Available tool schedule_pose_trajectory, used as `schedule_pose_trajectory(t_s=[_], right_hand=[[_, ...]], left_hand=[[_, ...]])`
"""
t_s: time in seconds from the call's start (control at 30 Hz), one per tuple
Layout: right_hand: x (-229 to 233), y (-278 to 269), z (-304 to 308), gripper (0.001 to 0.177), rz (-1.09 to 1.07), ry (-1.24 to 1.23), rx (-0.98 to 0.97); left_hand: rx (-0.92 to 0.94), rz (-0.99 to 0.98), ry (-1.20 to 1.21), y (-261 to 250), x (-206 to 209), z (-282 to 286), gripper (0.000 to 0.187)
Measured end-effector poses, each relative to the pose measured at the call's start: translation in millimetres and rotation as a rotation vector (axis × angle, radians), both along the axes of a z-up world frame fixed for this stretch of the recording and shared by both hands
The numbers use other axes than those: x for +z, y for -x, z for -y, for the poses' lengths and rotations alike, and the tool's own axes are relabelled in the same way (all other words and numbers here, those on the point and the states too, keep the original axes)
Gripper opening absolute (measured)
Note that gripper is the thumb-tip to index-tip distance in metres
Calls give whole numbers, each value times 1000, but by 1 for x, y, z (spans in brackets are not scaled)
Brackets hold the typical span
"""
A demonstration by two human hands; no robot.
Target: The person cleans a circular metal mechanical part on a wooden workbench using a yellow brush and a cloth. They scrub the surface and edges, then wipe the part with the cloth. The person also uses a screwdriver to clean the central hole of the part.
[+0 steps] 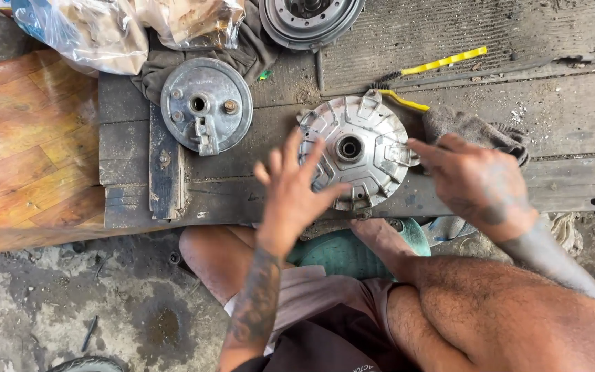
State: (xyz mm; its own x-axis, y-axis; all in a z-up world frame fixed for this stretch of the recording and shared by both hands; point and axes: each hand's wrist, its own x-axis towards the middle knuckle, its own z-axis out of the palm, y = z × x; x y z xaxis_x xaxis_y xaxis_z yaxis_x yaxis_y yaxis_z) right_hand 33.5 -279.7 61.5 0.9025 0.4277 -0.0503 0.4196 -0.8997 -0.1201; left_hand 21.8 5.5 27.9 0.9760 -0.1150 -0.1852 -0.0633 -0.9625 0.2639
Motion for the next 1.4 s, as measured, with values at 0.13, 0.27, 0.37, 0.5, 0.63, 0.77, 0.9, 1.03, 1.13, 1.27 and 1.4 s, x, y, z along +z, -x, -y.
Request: schedule_pose_trajectory(t_s=[0.13, 0.27, 0.37, 0.5, 0.63, 0.77, 0.9, 1.03, 1.13, 1.27, 1.4], right_hand=[[-6, 12, 17, 38, -19, -185, -162], [-24, 19, 19, 37, -81, -305, -238], [-28, 23, 15, 33, -59, -411, -249], [-23, 21, 12, 36, -110, -465, -230], [-19, 21, 8, 34, -126, -476, -182], [-12, 23, 8, 32, -118, -492, -127], [-7, 27, 14, 32, -155, -388, -200], [-8, 26, 19, 34, -38, -143, -58], [-4, 17, 14, 43, 91, 41, 61], [8, 3, 2, 37, 250, 200, 219], [6, 1, -2, 46, 160, 225, 277]], left_hand=[[-130, -158, 249, -49, -22, -50, 110], [-268, 17, 429, -61, -59, -57, 103], [-189, 34, 421, -56, -54, -52, 105], [-112, 22, 263, -34, -49, -42, 120], [110, 193, 150, 10, -49, -16, 113], [290, 273, 198, 36, -51, 6, 93], [280, 264, 213, 38, -46, 2, 91], [95, 169, 275, 35, -45, -12, 89], [49, 151, 306, 35, -53, -14, 88], [86, 184, 344, 39, -61, -13, 85], [92, 196, 369, 39, -66, -14, 85]])
